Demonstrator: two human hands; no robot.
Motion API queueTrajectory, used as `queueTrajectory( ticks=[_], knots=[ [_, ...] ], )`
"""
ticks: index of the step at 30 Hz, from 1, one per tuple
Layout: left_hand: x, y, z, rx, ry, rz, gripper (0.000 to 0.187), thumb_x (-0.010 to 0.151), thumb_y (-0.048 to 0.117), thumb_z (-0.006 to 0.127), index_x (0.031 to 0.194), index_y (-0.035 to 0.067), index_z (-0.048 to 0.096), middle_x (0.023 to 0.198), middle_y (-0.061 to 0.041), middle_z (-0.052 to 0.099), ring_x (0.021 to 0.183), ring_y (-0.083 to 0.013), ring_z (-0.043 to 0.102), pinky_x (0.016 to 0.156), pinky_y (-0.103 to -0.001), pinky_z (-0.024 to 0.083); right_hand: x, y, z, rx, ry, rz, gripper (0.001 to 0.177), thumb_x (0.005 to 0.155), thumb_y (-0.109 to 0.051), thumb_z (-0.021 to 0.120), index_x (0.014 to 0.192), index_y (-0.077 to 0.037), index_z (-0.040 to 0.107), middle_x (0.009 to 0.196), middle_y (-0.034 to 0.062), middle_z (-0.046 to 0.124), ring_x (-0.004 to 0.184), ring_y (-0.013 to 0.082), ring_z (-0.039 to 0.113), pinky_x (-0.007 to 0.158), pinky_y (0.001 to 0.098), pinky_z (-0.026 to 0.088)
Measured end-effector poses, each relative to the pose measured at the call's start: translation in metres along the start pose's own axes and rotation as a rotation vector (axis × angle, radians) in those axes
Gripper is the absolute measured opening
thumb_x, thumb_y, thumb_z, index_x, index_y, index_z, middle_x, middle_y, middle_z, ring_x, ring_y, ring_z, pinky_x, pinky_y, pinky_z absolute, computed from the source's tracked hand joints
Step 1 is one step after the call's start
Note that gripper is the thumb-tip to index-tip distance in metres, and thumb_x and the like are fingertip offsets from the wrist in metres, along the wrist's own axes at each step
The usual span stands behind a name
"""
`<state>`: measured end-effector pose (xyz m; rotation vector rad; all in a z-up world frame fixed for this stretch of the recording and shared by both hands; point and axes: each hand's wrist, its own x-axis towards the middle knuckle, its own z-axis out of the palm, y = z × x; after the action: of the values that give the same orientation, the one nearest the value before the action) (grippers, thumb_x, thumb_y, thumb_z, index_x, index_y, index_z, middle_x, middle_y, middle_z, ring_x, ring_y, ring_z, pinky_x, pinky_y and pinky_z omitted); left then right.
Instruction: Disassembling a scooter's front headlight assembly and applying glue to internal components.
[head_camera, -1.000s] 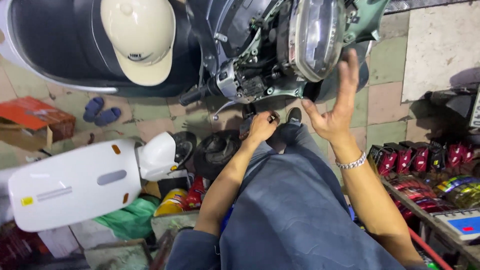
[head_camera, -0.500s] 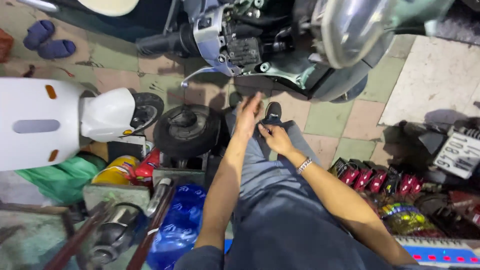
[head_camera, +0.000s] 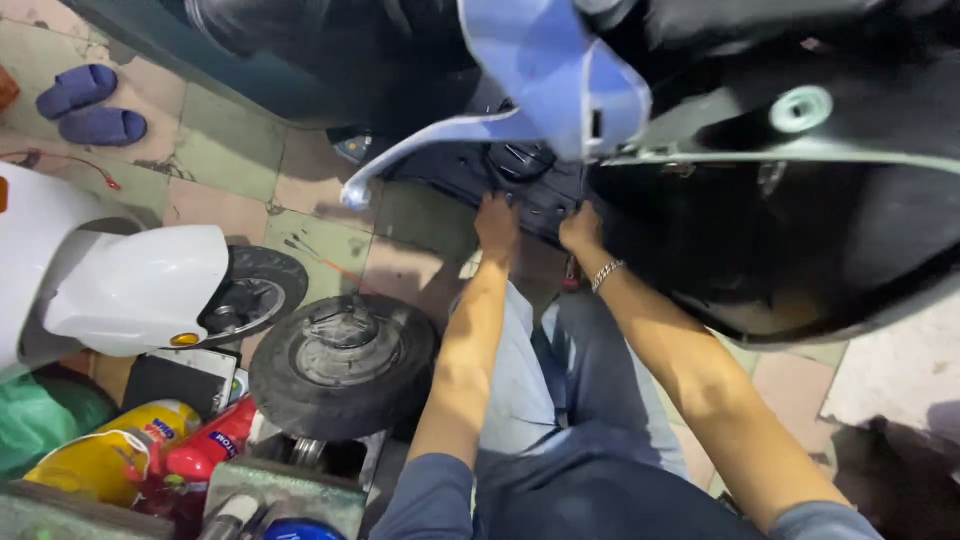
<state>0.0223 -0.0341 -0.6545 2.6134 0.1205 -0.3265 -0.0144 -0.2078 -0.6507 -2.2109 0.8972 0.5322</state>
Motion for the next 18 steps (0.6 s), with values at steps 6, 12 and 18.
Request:
queueTrajectory(
  ticks=[6,12,18],
  knots=[
    [0.013,0.010,-0.003,0.044,-0.071,0.048,0.028,0.086,0.026,0.076,0.106,0.008,0.069,0.113,-0.013,0.062,0.100,-0.0336,0.072,0.083,-0.045,0.061,0.075,0.010,0.018,-0.002,0.225,-0.016,0.027,0.103,-0.023,0.049,0.119,-0.005,0.060,0.111,0.0236,0.070,0.116,0.0418,0.066,0.097,0.0534,0.053],
    [0.008,0.010,-0.012,-0.214,-0.179,-0.131,0.046,0.089,0.025,0.075,0.127,0.001,0.063,0.120,-0.022,0.065,0.114,-0.0385,0.069,0.094,-0.050,0.058,0.089,-0.023,-0.001,0.090,0.287,0.043,0.038,0.104,-0.031,0.049,0.133,-0.007,0.052,0.122,0.0235,0.064,0.124,0.0413,0.060,0.104,0.0530,0.050],
    [-0.074,0.026,-0.103,-0.891,0.034,-0.296,0.022,0.083,0.023,0.084,0.103,0.016,0.080,0.086,-0.012,0.078,0.078,-0.0249,0.077,0.070,-0.034,0.058,-0.095,-0.114,-0.105,0.195,0.036,-0.062,0.041,0.099,-0.032,0.057,0.128,-0.005,0.065,0.128,0.0238,0.066,0.129,0.0432,0.056,0.109,0.0562,0.045]
  ],
)
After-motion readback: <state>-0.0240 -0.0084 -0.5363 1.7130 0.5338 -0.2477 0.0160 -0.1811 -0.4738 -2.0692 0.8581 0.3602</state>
